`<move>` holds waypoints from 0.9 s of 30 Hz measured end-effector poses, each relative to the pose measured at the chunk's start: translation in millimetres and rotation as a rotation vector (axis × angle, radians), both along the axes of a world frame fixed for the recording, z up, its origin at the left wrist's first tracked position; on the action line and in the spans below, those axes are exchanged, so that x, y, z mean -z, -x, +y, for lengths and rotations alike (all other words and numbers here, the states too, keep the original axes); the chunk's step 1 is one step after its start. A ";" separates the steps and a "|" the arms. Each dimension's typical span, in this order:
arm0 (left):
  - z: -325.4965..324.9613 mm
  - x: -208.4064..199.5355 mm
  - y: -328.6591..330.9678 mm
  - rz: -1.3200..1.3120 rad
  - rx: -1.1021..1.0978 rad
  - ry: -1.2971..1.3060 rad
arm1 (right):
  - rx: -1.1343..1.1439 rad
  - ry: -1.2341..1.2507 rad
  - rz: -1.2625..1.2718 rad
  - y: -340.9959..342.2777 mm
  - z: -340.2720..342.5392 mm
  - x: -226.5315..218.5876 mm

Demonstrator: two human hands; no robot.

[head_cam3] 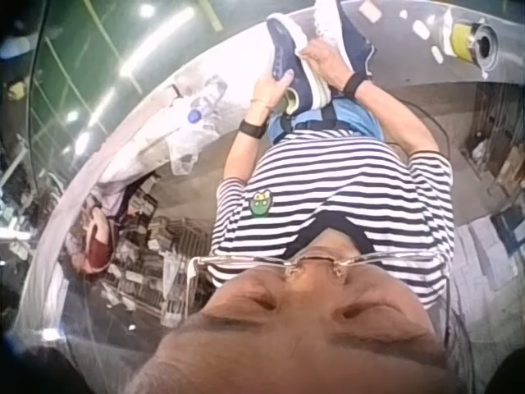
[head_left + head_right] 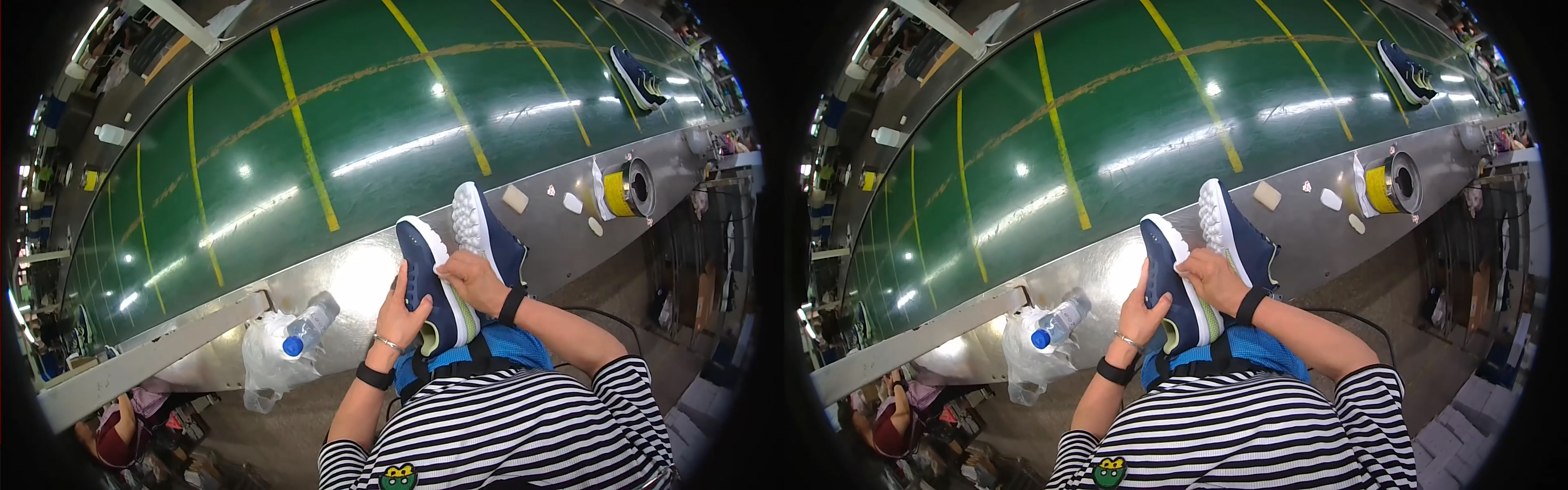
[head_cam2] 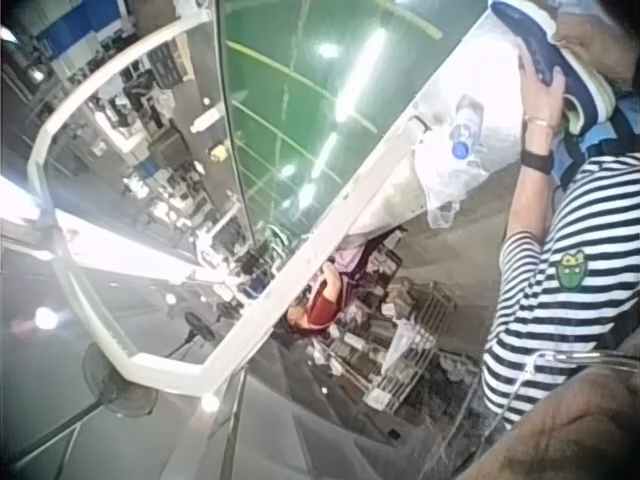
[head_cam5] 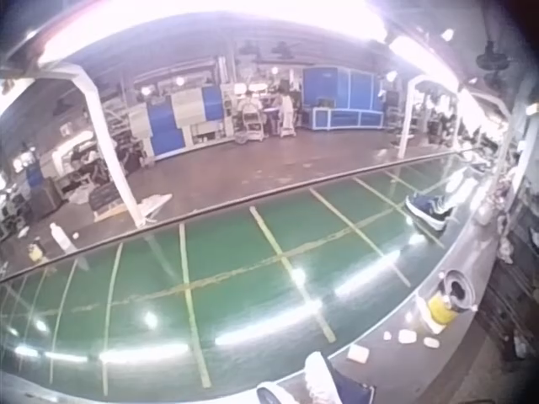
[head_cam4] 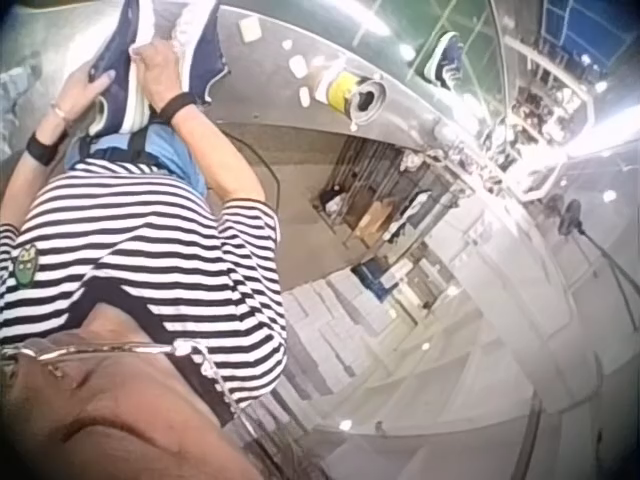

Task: Cleaning and inspecting the soles and uppers of newly manufactured sneakers on an assembly line conveyor.

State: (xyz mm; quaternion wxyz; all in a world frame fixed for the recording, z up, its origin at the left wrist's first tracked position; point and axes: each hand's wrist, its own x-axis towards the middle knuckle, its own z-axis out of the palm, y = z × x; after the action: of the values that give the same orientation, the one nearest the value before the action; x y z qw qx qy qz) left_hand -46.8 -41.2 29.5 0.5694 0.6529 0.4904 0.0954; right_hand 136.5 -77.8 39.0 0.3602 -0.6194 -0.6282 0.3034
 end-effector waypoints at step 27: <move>22.5 -20.0 -19.9 0.248 0.131 -0.211 | 0.320 0.154 0.258 -49.7 -32.3 -39.7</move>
State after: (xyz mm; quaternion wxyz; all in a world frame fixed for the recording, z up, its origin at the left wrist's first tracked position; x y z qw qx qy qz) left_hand -27.0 -18.6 49.5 0.4381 0.7462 0.5004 0.0278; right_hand 186.3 -110.0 78.7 0.4327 -0.6929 -0.4455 0.3663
